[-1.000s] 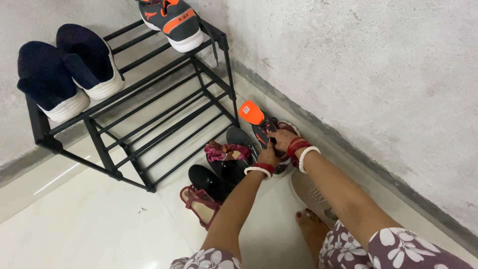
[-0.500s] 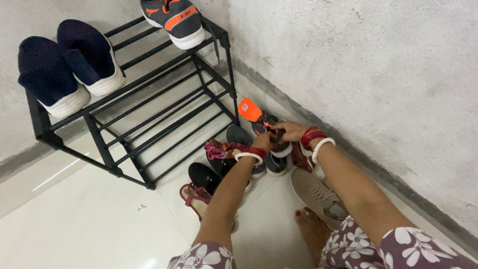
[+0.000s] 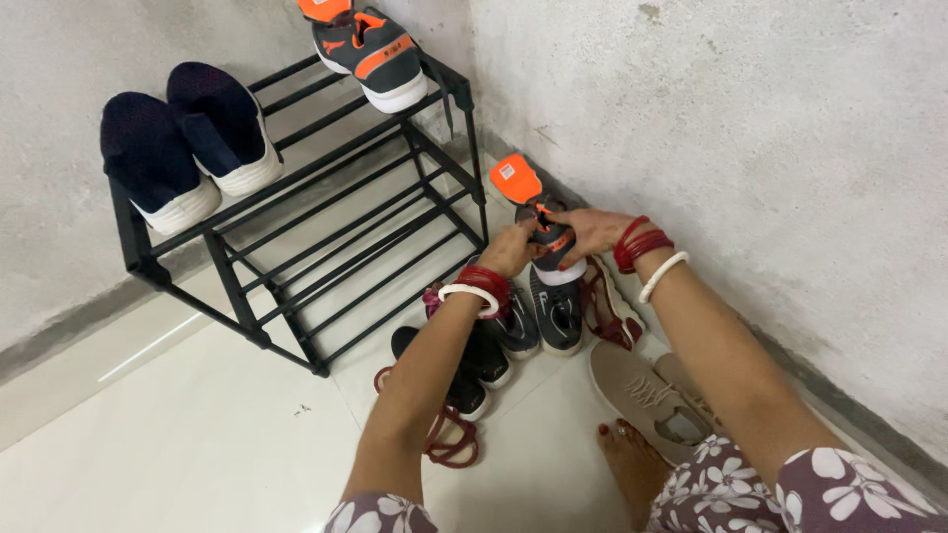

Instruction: The person wipes a black metal shoe rack with a pink cloth, then picks up several pairs of shoes from the floor and places them on the rack. The shoes include dark slip-ons and orange-accented sneakers.

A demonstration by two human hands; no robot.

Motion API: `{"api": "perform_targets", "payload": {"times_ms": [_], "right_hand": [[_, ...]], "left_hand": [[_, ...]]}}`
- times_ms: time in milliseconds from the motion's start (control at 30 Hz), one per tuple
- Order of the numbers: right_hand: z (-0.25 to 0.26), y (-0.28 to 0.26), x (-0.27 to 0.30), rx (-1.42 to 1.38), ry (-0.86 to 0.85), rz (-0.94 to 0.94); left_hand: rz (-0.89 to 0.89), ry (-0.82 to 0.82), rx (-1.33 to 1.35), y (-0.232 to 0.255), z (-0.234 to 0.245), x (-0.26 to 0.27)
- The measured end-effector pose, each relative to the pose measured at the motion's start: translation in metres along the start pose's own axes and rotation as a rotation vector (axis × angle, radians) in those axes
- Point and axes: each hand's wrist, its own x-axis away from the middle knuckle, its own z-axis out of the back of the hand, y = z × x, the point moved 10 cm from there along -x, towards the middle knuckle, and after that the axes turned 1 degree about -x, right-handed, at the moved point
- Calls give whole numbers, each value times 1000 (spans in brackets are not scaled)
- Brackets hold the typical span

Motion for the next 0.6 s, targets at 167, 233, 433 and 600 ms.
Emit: {"api": "perform_targets", "payload": {"times_ms": [167,233,433,600], "right_hand": [[28,-37,14,245,52,-43],[33,-58,19,304,46,-38],[47,-99,36,370,79,-46],[57,-110,42,367,82,-115]], "left_hand": [[-7,0,-57,30,41,20],[-22,28,-48,42,57,27],[-65,81,-53,68,83,38],[-58,134,-106,78,101,41]]}}
